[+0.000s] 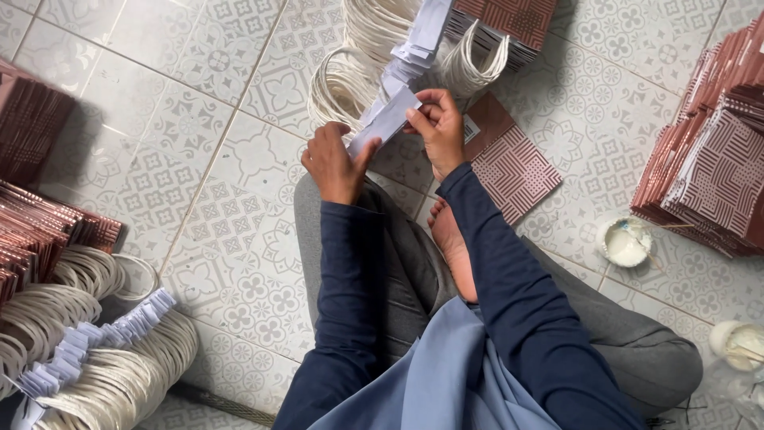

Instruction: The person sits on the floor and assembles small patterned gift bags by attaching white rope handles. They apply adhesive to small paper tabs, press them onto the bag, and thread the rope through the tabs to secure the handles.

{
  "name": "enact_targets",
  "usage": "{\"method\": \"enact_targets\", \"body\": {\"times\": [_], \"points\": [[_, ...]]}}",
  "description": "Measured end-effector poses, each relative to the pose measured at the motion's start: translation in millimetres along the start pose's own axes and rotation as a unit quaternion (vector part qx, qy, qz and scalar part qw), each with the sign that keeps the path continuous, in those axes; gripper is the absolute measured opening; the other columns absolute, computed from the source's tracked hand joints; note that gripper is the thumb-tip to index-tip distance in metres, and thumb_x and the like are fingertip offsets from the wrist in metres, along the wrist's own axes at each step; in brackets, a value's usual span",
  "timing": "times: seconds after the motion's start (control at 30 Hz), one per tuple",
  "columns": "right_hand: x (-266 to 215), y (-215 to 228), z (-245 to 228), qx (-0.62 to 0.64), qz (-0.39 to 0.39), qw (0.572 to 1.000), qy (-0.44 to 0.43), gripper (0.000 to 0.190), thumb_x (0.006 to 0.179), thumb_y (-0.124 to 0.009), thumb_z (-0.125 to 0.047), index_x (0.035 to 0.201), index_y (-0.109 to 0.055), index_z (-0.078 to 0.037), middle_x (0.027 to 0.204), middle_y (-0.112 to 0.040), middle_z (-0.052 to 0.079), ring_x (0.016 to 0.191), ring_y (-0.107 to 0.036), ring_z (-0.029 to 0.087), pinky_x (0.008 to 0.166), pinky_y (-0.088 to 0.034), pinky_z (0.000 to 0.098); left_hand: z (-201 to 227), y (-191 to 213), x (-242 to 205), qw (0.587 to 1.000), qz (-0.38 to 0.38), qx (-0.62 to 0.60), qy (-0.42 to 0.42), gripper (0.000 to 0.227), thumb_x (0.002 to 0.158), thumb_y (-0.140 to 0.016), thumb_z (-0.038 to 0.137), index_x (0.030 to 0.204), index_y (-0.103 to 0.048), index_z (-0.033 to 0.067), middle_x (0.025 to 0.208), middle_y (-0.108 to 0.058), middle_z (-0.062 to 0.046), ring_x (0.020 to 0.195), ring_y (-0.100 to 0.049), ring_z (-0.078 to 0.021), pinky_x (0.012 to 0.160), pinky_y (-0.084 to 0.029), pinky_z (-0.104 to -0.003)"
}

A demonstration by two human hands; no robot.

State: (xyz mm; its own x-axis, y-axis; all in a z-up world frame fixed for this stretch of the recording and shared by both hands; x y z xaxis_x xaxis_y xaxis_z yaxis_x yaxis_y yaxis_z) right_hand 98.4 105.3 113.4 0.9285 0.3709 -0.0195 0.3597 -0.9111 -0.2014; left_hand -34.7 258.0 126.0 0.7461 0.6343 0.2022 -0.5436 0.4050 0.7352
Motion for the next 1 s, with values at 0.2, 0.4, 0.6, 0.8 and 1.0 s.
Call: {"method": "enact_targets", "body": {"times": [0.2, 0.4, 0.6, 0.8, 1.0], "points": [[-22.1, 25.7, -34.3, 0.048, 0.036, 0.998, -0.004, 0.032, 0.099, -0.073, -0.006, 0.128, -0.061, -0.002, 0.089, -0.07, 0.01, 0.077, -0.075, 0.017, 0.073, -0.069, 0.03, 23.1, -10.6, 2.5, 0.961, -0.065, -0.27, 0.013, 0.035, 0.089, -0.082, 0.04, 0.102, -0.066, 0.0122, 0.086, -0.073, -0.012, 0.078, -0.069, -0.0315, 0.074, -0.052, -0.044], [-12.6, 13.8, -32.0, -0.005, 0.02, 0.999, 0.046, 0.028, 0.099, -0.07, -0.004, 0.127, -0.064, -0.002, 0.091, -0.071, 0.019, 0.075, -0.077, 0.024, 0.072, -0.071, 0.0357, 17.5, -8.7, 1.3, 0.967, 0.047, -0.249, 0.01, 0.028, 0.092, -0.082, 0.029, 0.113, -0.069, 0.0166, 0.092, -0.076, -0.012, 0.081, -0.075, -0.0317, 0.067, -0.057, -0.039], [22.2, -11.1, 10.6, -0.058, 0.016, 0.995, 0.08, 0.028, 0.098, -0.069, 0.0, 0.127, -0.069, -0.002, 0.097, -0.068, 0.019, 0.07, -0.079, 0.026, 0.067, -0.072, 0.0335, -13.4, -22.3, 7.2, 0.978, 0.085, -0.18, -0.067, 0.069, 0.072, -0.095, 0.02, 0.127, -0.058, 0.0014, 0.116, -0.055, -0.018, 0.111, -0.061, -0.0435, 0.093, -0.054, -0.048], [31.8, -11.2, 34.0, -0.18, 0.041, 0.979, 0.091, 0.031, 0.094, -0.075, -0.004, 0.124, -0.074, -0.008, 0.103, -0.061, 0.014, 0.072, -0.078, 0.026, 0.059, -0.069, 0.0306, -17.8, -27.0, 4.9, 0.993, 0.019, -0.114, 0.011, 0.053, 0.074, -0.09, 0.018, 0.117, -0.062, 0.0101, 0.11, -0.056, -0.011, 0.101, -0.067, -0.0397, 0.085, -0.057, -0.048], [19.3, -14.1, 2.8, -0.188, 0.022, 0.982, 0.024, 0.031, 0.096, -0.068, -0.016, 0.127, -0.069, -0.012, 0.112, -0.068, 0.003, 0.073, -0.068, 0.007, 0.062, -0.064, 0.0246, 0.5, -11.9, 5.7, 0.993, 0.05, -0.1, -0.028, 0.044, 0.077, -0.084, 0.02, 0.114, -0.063, 0.0103, 0.108, -0.06, -0.009, 0.103, -0.06, -0.029, 0.088, -0.049, -0.039]]}}
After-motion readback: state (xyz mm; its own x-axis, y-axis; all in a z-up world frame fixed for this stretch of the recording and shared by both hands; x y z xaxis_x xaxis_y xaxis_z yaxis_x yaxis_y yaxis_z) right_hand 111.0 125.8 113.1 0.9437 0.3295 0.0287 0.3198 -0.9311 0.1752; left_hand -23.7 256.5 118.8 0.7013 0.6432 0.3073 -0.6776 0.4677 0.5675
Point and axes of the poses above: each hand's wrist, its own x-axis towards the middle knuckle, its own y-axis out of the back of the hand, z = x × y, the point moved 2 cm from there along x, towards the middle knuckle
